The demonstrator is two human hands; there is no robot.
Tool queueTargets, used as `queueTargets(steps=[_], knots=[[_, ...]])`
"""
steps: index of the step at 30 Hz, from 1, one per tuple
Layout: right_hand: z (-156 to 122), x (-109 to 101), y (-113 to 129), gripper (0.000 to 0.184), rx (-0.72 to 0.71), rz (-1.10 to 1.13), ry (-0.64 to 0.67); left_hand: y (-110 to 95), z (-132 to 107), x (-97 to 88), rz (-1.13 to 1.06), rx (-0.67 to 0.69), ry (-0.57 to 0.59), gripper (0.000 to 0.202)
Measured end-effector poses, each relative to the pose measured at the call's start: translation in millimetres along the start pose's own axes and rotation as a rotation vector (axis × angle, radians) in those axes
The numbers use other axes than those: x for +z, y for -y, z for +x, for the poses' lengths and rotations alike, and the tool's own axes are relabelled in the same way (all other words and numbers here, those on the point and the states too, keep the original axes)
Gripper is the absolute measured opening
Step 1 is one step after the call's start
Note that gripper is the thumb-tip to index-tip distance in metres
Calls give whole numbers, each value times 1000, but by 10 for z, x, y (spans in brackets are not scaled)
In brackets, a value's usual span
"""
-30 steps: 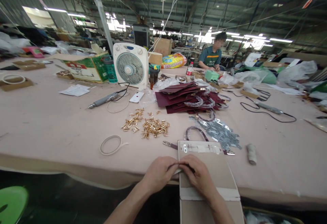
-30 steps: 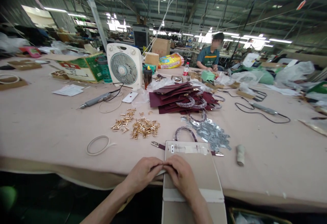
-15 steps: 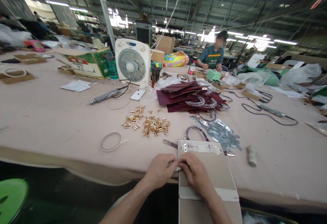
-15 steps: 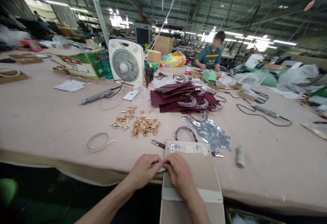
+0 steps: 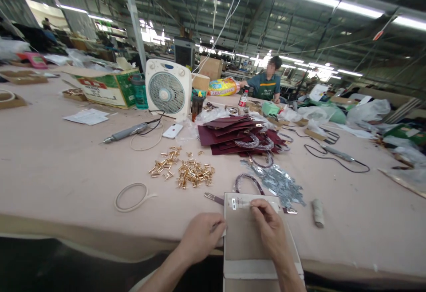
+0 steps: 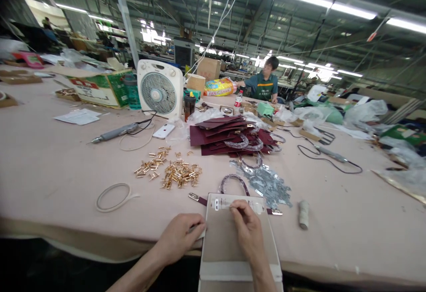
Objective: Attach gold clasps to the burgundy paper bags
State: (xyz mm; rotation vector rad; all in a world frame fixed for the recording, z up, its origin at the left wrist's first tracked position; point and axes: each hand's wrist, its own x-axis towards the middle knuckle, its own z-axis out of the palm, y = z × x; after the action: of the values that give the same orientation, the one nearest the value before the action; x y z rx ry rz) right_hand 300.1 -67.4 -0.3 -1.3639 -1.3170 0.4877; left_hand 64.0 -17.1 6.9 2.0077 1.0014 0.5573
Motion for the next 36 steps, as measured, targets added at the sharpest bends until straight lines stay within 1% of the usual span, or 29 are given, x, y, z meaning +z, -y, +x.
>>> queueTargets(steps=[2, 4, 7, 10, 13, 18, 24, 28, 31, 32, 33, 34, 36], knots=[[133, -27, 46, 19, -14, -65, 72, -14, -23, 9, 36, 30, 12, 31], [256, -9, 129, 20, -30, -125, 158, -24, -35, 17, 53, 34, 17, 31], [380, 78, 225, 21, -8, -156, 279, -29, -38, 29, 64, 31, 7, 30], [420, 179, 219, 20, 13, -180, 342, -26, -42, 34, 77, 22, -1, 29], [419, 241, 149, 18, 1, -227, 353, -20, -46, 35, 101, 22, 4, 29], [415, 271, 52, 19, -26, -256, 362, -24, -47, 33, 121, 19, 8, 29], [389, 342, 15, 15, -94, -333, 283, -40, -51, 27, 119, 17, 10, 29], [343, 353, -18, 10, -139, -399, 281, -35, -61, 35, 115, 23, 8, 28], [325, 339, -52, 45, -167, -439, 268, -17, -70, 59, 121, 29, -3, 27], [330, 337, -60, 51, -169, -444, 259, -10, -73, 68, 122, 32, -7, 27], [341, 338, -67, 52, -168, -446, 252, -2, -77, 77, 121, 36, -10, 26], [356, 344, -71, 47, -168, -444, 248, 4, -81, 85, 121, 41, -14, 26], [390, 369, -74, 30, -175, -439, 241, 13, -92, 96, 122, 50, -18, 26]])
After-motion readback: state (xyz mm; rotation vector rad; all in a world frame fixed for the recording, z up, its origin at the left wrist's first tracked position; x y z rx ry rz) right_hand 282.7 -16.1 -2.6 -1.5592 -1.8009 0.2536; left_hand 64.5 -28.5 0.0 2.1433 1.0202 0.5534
